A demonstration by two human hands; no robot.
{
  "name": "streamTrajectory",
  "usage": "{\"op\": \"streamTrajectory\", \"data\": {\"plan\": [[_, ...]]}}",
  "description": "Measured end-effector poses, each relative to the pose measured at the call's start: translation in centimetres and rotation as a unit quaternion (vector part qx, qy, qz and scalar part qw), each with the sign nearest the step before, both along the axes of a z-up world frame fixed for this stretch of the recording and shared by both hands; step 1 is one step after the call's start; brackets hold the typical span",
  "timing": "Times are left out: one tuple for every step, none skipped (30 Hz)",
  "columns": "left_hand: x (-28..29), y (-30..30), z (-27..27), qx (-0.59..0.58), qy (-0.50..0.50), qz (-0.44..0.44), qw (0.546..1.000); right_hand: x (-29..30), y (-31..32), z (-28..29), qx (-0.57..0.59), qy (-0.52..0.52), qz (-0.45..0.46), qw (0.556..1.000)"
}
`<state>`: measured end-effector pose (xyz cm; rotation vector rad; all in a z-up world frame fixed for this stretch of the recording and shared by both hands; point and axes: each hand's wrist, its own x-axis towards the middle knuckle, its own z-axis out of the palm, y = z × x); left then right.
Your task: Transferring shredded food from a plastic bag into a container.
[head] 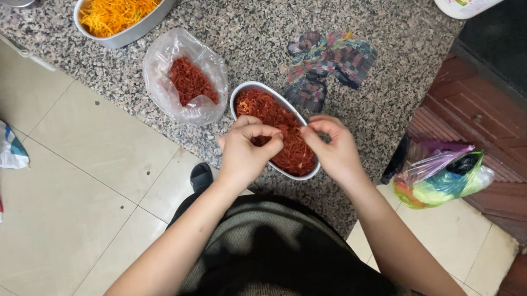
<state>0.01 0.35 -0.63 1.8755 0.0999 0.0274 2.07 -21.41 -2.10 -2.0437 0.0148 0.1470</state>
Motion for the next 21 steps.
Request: {"op": "streamTrajectory", "data": {"plan": [[0.0, -0.1, -0.2, -0.001, 0.000, 0.000, 1.000, -0.2, 0.4, 0.7, -0.001, 0.000, 0.000, 1.000], [0.1, -0.1, -0.3, -0.015, 0.027, 0.000, 1.000, -0.3, 0.8, 1.5, 0.003, -0.011, 0.020, 1.000], [0.1, -0.2, -0.5, -0.030, 0.054, 0.000, 0.998, -0.5, 1.2, 2.2, 0.006, -0.022, 0.040, 0.999], [0.1, -0.2, -0.6, -0.029, 0.055, 0.000, 0.998, -0.7, 1.4, 2.1, 0.007, -0.021, 0.040, 0.999], [0.0, -0.2, -0.6, -0.036, 0.065, -0.001, 0.997, -0.8, 1.6, 2.1, 0.007, -0.020, 0.047, 0.999], [0.0, -0.2, -0.7, -0.042, 0.074, -0.002, 0.996, -0.9, 1.9, 2.1, 0.007, -0.020, 0.054, 0.998], [0.0, -0.2, -0.7, -0.042, 0.074, -0.002, 0.996, -1.1, 2.6, 3.1, 0.008, -0.020, 0.054, 0.998], [0.0, -0.3, -0.8, -0.034, 0.063, -0.002, 0.997, -1.3, 3.3, 4.1, -0.075, -0.050, 0.045, 0.995], [0.0, -0.3, -0.9, -0.026, 0.052, -0.002, 0.998, -1.4, 4.0, 5.1, -0.158, -0.080, 0.036, 0.984], [0.0, -0.4, -1.2, -0.026, 0.052, -0.002, 0.998, -1.4, 3.9, 4.9, -0.157, -0.080, 0.036, 0.984], [-0.1, -0.5, -1.6, -0.039, 0.048, 0.002, 0.998, -1.4, 3.9, 4.7, -0.179, -0.099, 0.039, 0.978], [-0.1, -0.6, -2.0, -0.052, 0.042, 0.005, 0.998, -1.3, 3.8, 4.5, -0.200, -0.118, 0.041, 0.972], [0.0, -0.6, -1.9, -0.052, 0.042, 0.005, 0.998, -1.1, 3.1, 3.5, -0.201, -0.119, 0.041, 0.972], [0.1, -0.6, -1.7, -0.066, 0.043, 0.015, 0.997, -1.0, 2.6, 2.4, -0.076, -0.058, 0.019, 0.995], [0.2, -0.5, -1.5, -0.080, 0.044, 0.025, 0.996, -0.8, 2.0, 1.4, 0.050, 0.005, -0.002, 0.999], [0.3, -0.4, -1.2, -0.079, 0.044, 0.025, 0.996, -0.7, 2.1, 2.0, 0.050, 0.005, -0.002, 0.999], [0.3, -0.3, -0.9, -0.080, 0.050, 0.031, 0.995, -0.6, 2.1, 2.5, 0.086, 0.094, -0.040, 0.991], [0.3, -0.1, -0.5, -0.080, 0.057, 0.038, 0.994, -0.6, 2.1, 3.1, 0.121, 0.182, -0.078, 0.973], [0.1, -0.2, -0.5, -0.080, 0.057, 0.038, 0.994, -0.7, 1.9, 2.4, 0.121, 0.182, -0.078, 0.973], [0.0, -0.2, -0.5, -0.058, 0.049, 0.035, 0.996, -0.8, 1.6, 1.8, 0.108, 0.126, -0.052, 0.985], [-0.1, -0.3, -0.4, -0.037, 0.040, 0.033, 0.998, -0.8, 1.4, 1.2, 0.094, 0.068, -0.025, 0.993]]}}
